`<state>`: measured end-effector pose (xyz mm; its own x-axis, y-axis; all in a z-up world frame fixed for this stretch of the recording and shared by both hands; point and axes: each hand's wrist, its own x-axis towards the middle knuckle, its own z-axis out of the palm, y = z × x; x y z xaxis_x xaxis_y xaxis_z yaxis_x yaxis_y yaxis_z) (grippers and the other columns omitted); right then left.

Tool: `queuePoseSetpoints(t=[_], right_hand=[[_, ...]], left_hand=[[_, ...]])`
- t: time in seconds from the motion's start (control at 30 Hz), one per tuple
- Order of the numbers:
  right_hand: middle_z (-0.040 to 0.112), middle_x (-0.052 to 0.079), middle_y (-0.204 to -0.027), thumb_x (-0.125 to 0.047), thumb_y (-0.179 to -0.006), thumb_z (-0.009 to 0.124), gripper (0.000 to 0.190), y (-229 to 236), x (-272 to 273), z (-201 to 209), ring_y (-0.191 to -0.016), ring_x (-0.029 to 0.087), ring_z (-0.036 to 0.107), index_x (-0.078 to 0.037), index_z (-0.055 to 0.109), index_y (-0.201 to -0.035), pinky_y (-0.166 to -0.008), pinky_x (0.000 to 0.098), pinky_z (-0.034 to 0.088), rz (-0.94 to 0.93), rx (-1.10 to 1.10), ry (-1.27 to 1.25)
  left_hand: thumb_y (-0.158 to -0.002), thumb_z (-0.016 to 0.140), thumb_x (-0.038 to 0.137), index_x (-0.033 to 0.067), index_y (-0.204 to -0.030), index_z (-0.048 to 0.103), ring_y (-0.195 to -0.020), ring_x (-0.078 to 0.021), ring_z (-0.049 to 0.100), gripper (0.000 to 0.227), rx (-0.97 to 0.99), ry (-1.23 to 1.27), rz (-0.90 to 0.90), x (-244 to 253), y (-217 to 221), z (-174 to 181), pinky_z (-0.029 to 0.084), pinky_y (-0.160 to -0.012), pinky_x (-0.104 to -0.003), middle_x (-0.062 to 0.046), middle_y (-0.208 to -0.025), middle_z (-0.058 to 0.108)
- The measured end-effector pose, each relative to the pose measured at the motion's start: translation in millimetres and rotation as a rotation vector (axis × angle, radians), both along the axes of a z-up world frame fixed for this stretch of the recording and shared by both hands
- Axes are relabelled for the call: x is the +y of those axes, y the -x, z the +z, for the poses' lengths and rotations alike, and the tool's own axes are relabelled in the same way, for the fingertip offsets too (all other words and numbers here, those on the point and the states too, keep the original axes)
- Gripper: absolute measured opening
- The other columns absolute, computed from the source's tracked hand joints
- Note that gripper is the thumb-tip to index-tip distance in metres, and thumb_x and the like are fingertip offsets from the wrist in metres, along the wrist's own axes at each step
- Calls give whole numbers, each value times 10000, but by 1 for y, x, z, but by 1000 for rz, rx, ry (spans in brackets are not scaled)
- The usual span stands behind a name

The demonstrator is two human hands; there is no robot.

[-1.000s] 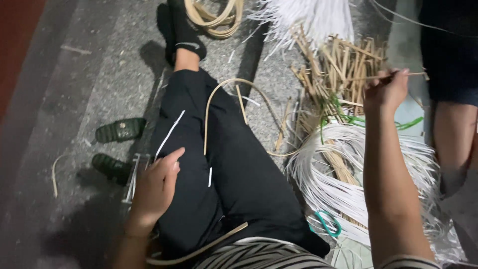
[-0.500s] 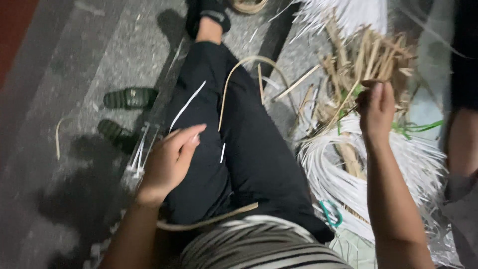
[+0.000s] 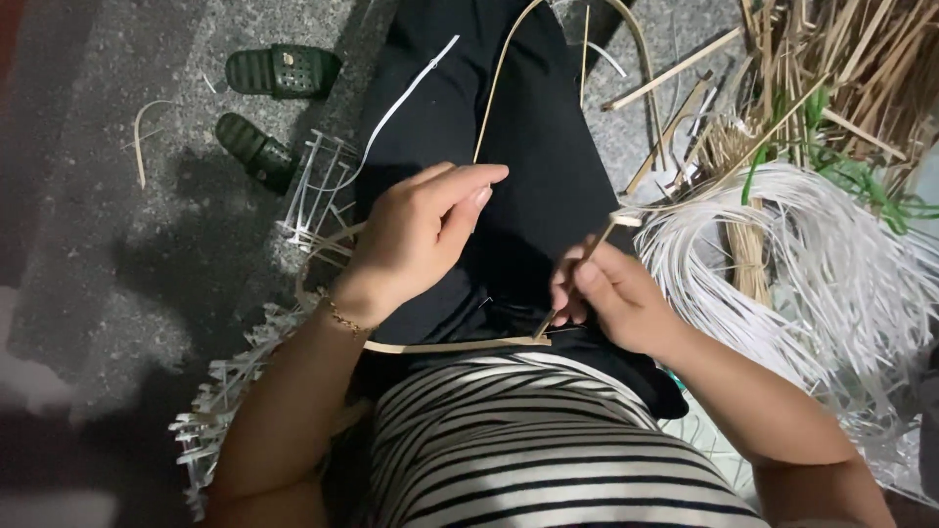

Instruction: The person is weaving thin strips of bamboo or similar white flexible material into a circular frame.

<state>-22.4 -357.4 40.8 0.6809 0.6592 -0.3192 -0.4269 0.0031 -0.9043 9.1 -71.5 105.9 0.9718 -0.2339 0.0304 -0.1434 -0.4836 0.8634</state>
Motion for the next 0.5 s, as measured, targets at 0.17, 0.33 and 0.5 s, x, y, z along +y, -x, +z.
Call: queuePoseSetpoints(t=[0.17,0.33,0.5], right_hand=[[679,19,-847,-349,-1088,423,335,4,18,4,-702,101,676,-53,577,-1069,-627,246,538,84,-21,166],[665,12,-783,-312,-1076,455,277,2,39,4,-638,93,656,-63,576,-1057,-590,252,567,129,-29,228],[663,21,-745,-312,-1071,458,281,0,48,8,-607,100,661,-66,592,-1054,-572,262,576,195,-88,252]], left_hand=[[-1047,609,105,70,-1267,693,-704,-208,677,238,23,-43,8,-4,2,6,526,-646,-328,-102,-889,696],[-1030,618,108,60,-1228,669,-867,-268,736,210,2,36,0,-16,4,8,567,-723,-353,-112,-979,733],[-989,632,109,58,-1076,669,-862,-228,783,107,119,134,-28,-21,8,2,590,-732,-331,-92,-957,762]])
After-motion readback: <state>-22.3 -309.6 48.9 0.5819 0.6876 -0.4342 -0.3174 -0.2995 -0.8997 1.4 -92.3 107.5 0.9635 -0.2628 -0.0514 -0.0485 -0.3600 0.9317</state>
